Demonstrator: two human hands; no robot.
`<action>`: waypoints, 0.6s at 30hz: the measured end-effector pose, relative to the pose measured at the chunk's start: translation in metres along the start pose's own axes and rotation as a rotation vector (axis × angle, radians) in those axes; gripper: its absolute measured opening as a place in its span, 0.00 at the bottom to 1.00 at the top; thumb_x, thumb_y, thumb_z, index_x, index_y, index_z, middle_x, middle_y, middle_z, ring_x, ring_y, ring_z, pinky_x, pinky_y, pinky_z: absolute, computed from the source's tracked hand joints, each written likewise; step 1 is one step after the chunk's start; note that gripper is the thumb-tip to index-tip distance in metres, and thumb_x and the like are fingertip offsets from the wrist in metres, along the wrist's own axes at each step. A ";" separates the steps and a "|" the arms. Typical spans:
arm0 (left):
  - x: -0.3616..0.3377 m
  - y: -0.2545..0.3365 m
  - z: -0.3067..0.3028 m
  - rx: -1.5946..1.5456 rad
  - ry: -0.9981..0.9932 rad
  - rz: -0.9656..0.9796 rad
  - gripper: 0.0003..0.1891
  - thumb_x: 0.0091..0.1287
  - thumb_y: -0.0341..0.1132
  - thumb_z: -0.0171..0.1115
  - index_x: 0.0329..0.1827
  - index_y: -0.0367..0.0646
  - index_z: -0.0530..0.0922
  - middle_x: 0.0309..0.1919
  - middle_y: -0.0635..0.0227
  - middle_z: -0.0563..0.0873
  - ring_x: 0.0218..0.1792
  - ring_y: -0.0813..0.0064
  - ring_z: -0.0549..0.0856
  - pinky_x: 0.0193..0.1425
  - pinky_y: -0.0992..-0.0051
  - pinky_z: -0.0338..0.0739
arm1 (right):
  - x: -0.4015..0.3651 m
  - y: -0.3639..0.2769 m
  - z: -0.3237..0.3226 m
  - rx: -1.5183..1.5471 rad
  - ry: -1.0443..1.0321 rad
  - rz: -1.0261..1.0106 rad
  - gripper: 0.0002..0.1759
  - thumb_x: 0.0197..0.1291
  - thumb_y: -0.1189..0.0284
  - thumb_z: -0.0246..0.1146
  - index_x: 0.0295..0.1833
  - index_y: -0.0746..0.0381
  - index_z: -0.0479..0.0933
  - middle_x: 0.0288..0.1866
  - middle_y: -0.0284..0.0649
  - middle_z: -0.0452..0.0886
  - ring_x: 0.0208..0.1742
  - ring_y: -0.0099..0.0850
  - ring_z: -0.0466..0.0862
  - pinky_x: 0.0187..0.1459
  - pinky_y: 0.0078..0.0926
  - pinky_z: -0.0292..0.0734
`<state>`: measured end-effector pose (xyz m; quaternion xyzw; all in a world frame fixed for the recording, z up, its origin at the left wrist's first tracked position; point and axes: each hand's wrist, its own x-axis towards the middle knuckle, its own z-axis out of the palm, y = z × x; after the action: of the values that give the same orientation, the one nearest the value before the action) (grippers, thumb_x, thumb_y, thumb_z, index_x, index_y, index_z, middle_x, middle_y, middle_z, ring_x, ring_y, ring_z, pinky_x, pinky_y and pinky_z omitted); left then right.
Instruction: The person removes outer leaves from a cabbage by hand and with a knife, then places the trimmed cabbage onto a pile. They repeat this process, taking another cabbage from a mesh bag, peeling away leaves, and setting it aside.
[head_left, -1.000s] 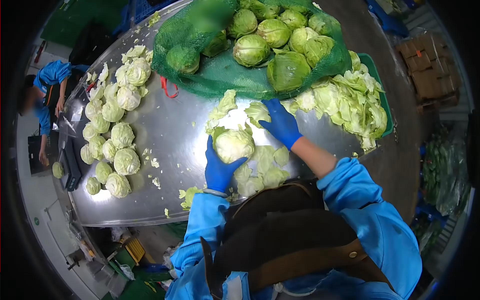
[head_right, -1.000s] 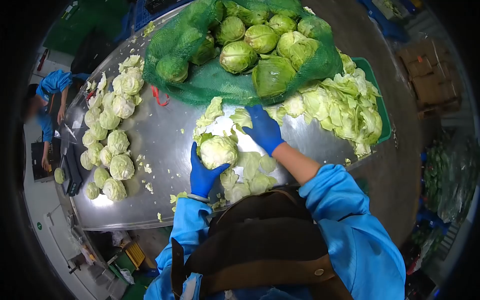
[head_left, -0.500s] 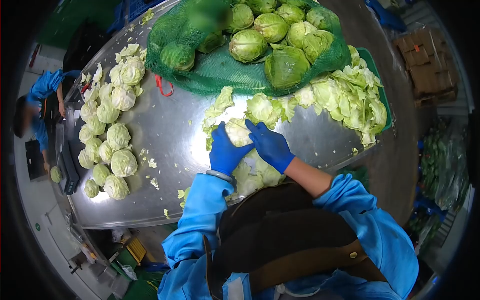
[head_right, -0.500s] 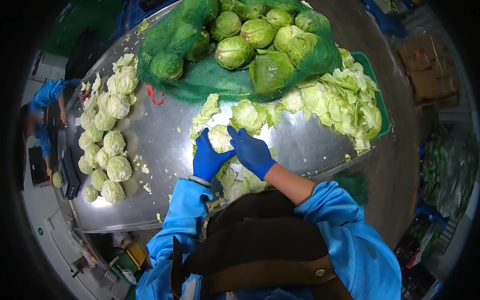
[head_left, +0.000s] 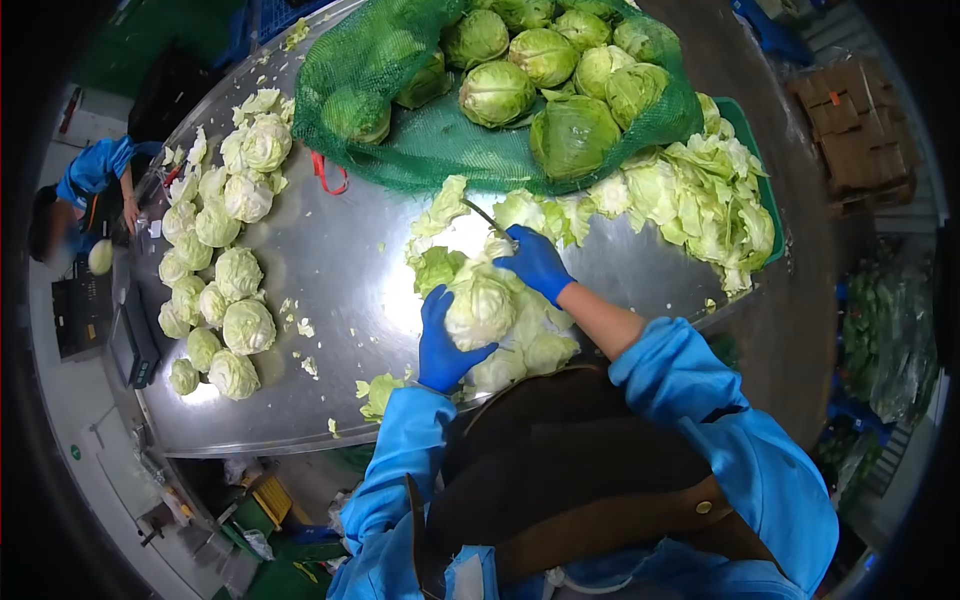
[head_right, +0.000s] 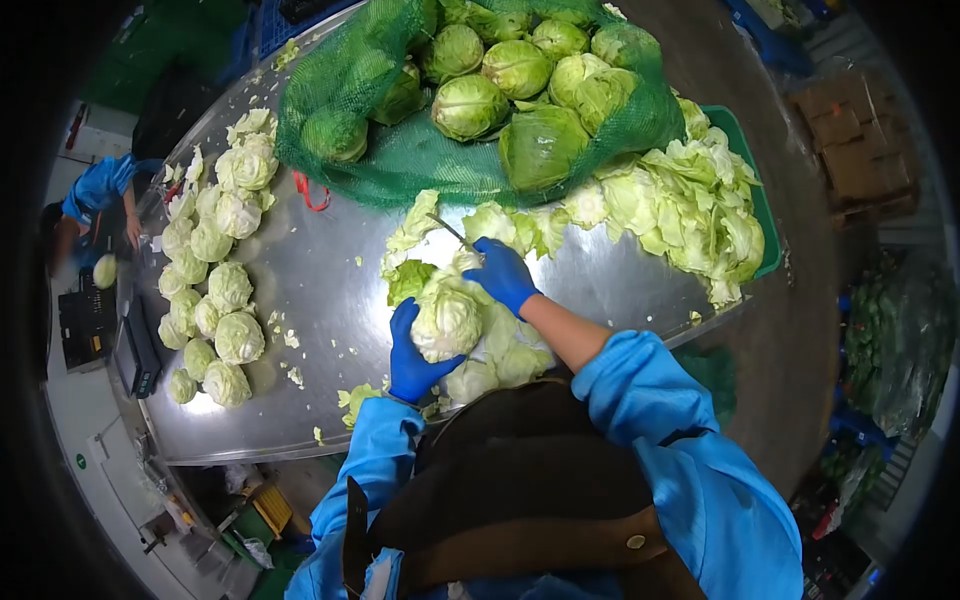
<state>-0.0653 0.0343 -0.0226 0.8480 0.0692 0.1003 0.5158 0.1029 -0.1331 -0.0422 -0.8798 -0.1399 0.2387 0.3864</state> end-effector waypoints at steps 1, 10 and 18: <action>-0.003 -0.001 -0.001 -0.059 0.023 -0.037 0.55 0.37 0.39 0.85 0.71 0.42 0.60 0.66 0.52 0.67 0.67 0.53 0.68 0.72 0.58 0.65 | 0.012 0.036 0.024 0.013 0.149 -0.022 0.26 0.50 0.65 0.73 0.54 0.62 0.75 0.48 0.50 0.81 0.50 0.47 0.82 0.52 0.39 0.77; 0.007 0.012 0.037 -0.228 0.349 -0.299 0.57 0.41 0.35 0.85 0.73 0.37 0.54 0.65 0.54 0.65 0.67 0.60 0.67 0.73 0.63 0.64 | -0.052 -0.044 -0.010 0.034 -0.117 -0.026 0.40 0.50 0.54 0.71 0.65 0.64 0.70 0.55 0.51 0.82 0.50 0.45 0.84 0.53 0.38 0.77; 0.013 0.028 0.025 -0.317 0.346 -0.353 0.57 0.41 0.34 0.85 0.73 0.37 0.54 0.66 0.53 0.64 0.68 0.60 0.67 0.72 0.63 0.64 | -0.041 0.010 0.009 0.107 -0.040 -0.050 0.27 0.54 0.69 0.66 0.60 0.64 0.74 0.42 0.52 0.84 0.44 0.45 0.85 0.47 0.36 0.78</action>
<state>-0.0464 0.0030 -0.0075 0.7020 0.2861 0.1618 0.6318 0.0639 -0.1521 -0.0427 -0.8492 -0.1566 0.2539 0.4359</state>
